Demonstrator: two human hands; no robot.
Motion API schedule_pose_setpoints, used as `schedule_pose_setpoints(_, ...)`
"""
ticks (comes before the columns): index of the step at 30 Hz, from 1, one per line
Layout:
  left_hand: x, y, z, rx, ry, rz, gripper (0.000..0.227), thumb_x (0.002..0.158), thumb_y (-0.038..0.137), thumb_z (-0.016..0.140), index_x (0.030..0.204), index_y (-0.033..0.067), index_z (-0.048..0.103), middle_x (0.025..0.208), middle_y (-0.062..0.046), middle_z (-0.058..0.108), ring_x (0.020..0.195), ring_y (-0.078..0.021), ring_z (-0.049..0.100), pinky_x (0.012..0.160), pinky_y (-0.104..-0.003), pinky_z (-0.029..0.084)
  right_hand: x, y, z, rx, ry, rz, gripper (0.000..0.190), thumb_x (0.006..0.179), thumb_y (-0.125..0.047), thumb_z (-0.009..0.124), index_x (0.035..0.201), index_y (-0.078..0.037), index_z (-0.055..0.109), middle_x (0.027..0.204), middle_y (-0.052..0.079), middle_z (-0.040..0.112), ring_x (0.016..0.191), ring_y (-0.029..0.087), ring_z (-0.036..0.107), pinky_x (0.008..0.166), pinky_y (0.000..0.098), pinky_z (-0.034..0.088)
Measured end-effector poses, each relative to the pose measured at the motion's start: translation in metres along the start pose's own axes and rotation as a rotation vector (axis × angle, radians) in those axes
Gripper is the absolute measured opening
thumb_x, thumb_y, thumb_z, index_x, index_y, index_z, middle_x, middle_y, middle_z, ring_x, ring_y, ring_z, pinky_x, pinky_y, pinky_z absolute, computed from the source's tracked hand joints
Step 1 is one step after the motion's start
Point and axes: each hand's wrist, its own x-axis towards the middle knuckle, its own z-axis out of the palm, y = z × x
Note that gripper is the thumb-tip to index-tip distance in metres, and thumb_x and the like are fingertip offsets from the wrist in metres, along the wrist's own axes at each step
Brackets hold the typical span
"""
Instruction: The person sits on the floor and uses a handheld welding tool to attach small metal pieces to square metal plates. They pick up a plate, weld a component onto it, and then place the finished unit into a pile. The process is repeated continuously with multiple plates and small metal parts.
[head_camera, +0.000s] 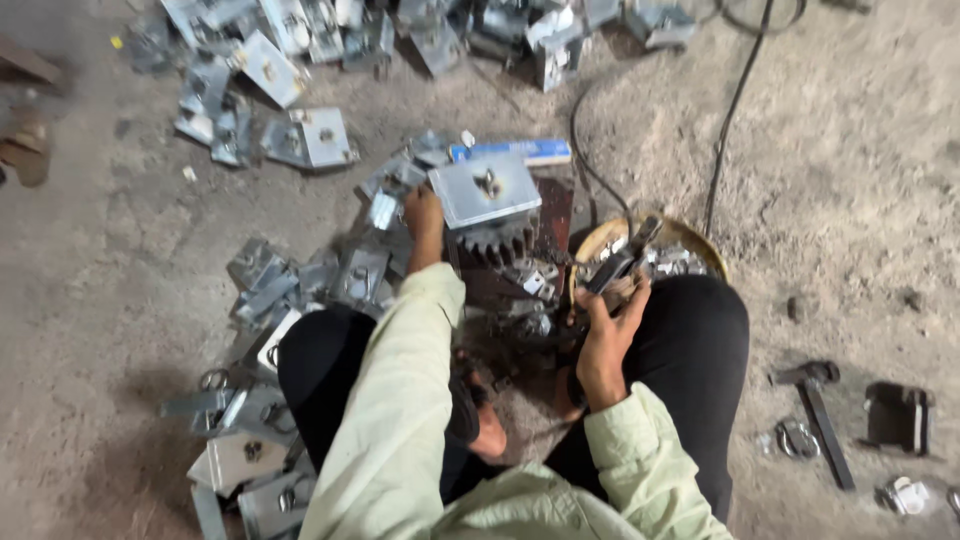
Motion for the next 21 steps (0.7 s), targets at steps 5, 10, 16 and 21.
schedule_pose_setpoints(5, 0.010, -0.002, -0.024, 0.439, -0.247, 0.289, 0.026, 0.090, 0.019, 0.055, 0.104, 0.0038, 0.070, 0.100, -0.024, 0.071, 0.093, -0.0446, 0.066, 0.082, -0.049, 0.052, 0.008, -0.013, 0.011, 0.082, 0.083, 0.214, 0.073, 0.084, 0.002, 0.066, 0.149, -0.007, 0.033, 0.101, 0.008, 0.059, 0.070, 0.017, 0.059, 0.053, 0.0308, 0.049)
schedule_pose_setpoints(10, 0.004, -0.011, -0.024, 0.349, -0.249, 0.329, 0.031, 0.094, 0.017, 0.052, 0.118, 0.0070, 0.068, 0.102, -0.024, 0.070, 0.092, -0.0423, 0.067, 0.079, -0.046, 0.052, 0.002, -0.020, 0.020, 0.114, 0.069, 0.242, 0.070, 0.085, 0.005, 0.064, 0.147, -0.007, 0.035, 0.100, 0.008, 0.059, 0.071, 0.018, 0.059, 0.055, 0.0314, 0.049)
schedule_pose_setpoints(16, -0.042, -0.051, -0.035, 0.072, 0.147, 0.371, 0.024, 0.101, 0.021, 0.065, 0.112, -0.0005, 0.067, 0.103, -0.017, 0.074, 0.091, -0.0352, 0.069, 0.082, -0.043, 0.052, 0.005, -0.022, 0.021, 0.155, 0.101, 0.245, 0.064, 0.085, 0.002, 0.062, 0.143, -0.010, 0.036, 0.094, 0.009, 0.058, 0.066, 0.020, 0.059, 0.054, 0.0340, 0.051)
schedule_pose_setpoints(21, -0.190, -0.087, -0.041, 0.220, 0.058, 0.254, 0.018, 0.098, 0.027, 0.063, 0.100, 0.0086, 0.066, 0.085, -0.013, 0.070, 0.076, -0.0292, 0.068, 0.071, -0.044, 0.054, 0.013, -0.027, 0.013, 0.233, 0.130, 0.223, 0.054, 0.087, -0.004, 0.062, 0.136, -0.012, 0.039, 0.094, 0.009, 0.058, 0.066, 0.022, 0.060, 0.055, 0.0359, 0.052)
